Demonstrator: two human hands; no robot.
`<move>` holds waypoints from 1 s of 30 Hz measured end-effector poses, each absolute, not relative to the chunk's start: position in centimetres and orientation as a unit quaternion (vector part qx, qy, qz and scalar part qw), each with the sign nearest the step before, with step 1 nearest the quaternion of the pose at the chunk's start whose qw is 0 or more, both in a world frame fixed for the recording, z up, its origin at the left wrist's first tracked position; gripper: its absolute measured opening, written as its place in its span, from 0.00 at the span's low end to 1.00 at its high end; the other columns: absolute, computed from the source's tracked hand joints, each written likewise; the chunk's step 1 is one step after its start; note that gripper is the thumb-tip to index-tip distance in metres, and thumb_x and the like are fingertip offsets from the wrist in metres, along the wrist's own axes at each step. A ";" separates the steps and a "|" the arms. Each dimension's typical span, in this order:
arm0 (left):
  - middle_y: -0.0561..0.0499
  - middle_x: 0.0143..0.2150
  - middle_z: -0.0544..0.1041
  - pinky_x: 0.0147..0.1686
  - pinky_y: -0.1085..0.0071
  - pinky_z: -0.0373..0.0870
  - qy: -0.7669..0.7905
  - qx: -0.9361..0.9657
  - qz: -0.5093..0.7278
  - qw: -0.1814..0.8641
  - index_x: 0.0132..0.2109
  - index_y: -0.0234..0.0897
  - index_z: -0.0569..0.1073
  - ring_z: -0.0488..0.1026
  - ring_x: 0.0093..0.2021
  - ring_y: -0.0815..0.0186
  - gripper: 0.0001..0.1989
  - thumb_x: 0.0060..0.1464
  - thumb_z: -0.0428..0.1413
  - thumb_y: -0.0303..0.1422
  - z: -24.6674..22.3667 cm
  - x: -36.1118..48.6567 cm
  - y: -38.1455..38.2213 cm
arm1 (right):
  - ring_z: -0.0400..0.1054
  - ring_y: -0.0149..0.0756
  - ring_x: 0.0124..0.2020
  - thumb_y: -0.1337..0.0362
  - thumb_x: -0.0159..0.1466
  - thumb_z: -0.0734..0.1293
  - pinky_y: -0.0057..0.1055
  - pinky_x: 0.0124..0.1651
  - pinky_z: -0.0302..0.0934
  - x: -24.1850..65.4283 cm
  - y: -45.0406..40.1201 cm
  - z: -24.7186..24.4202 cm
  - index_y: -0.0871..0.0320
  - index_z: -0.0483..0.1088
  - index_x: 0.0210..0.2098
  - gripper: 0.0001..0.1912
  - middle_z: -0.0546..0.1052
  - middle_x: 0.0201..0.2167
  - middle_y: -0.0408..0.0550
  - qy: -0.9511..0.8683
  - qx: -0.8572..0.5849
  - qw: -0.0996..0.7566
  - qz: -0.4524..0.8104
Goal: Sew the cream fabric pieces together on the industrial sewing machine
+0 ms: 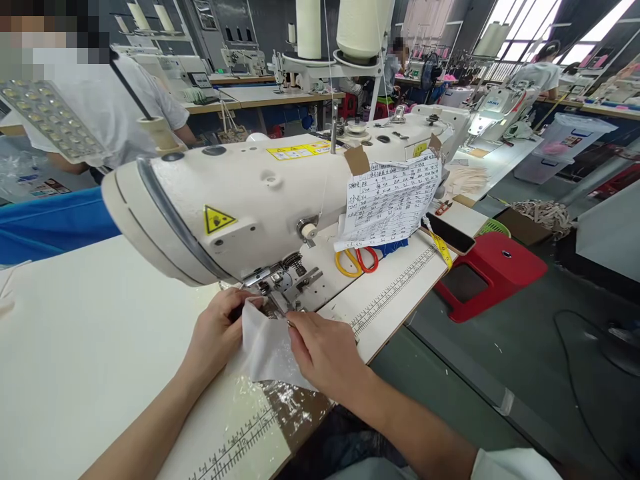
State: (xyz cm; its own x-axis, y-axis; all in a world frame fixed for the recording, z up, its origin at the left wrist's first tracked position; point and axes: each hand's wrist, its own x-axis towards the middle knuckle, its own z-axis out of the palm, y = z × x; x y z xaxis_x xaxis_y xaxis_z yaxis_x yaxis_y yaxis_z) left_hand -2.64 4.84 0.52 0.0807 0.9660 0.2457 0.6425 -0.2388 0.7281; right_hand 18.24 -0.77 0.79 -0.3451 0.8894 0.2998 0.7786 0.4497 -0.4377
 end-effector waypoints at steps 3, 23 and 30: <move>0.49 0.37 0.80 0.42 0.62 0.72 0.574 0.703 0.359 0.217 0.35 0.43 0.79 0.76 0.40 0.58 0.14 0.53 0.56 0.46 0.5 -2.6 4.8 | 0.78 0.38 0.34 0.67 0.74 0.60 0.32 0.28 0.57 18.2 -0.8 0.9 0.57 0.71 0.52 0.11 0.82 0.39 0.45 -0.817 -0.511 0.245 0.107; 0.49 0.37 0.81 0.39 0.63 0.74 0.629 0.674 0.321 0.217 0.34 0.44 0.79 0.77 0.38 0.58 0.18 0.49 0.55 0.52 1.0 -2.6 5.1 | 0.78 0.40 0.35 0.69 0.72 0.62 0.34 0.26 0.59 18.0 -0.7 0.4 0.60 0.71 0.52 0.11 0.81 0.38 0.46 -0.823 -0.510 0.234 0.085; 0.49 0.37 0.81 0.40 0.64 0.74 0.635 0.671 0.318 0.214 0.33 0.43 0.77 0.77 0.38 0.58 0.19 0.49 0.55 0.53 0.9 -2.6 5.1 | 0.77 0.39 0.34 0.69 0.71 0.62 0.32 0.27 0.59 18.1 -0.7 0.4 0.59 0.70 0.51 0.10 0.81 0.37 0.46 -0.817 -0.504 0.263 0.089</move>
State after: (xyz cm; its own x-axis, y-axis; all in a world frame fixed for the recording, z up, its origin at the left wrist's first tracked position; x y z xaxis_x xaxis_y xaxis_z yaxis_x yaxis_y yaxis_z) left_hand -2.59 5.14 0.86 -0.0078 0.9877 0.1559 0.7156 -0.1034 0.6909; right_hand 18.12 -0.70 0.37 -0.3523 0.8718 0.3404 0.7778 0.4751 -0.4116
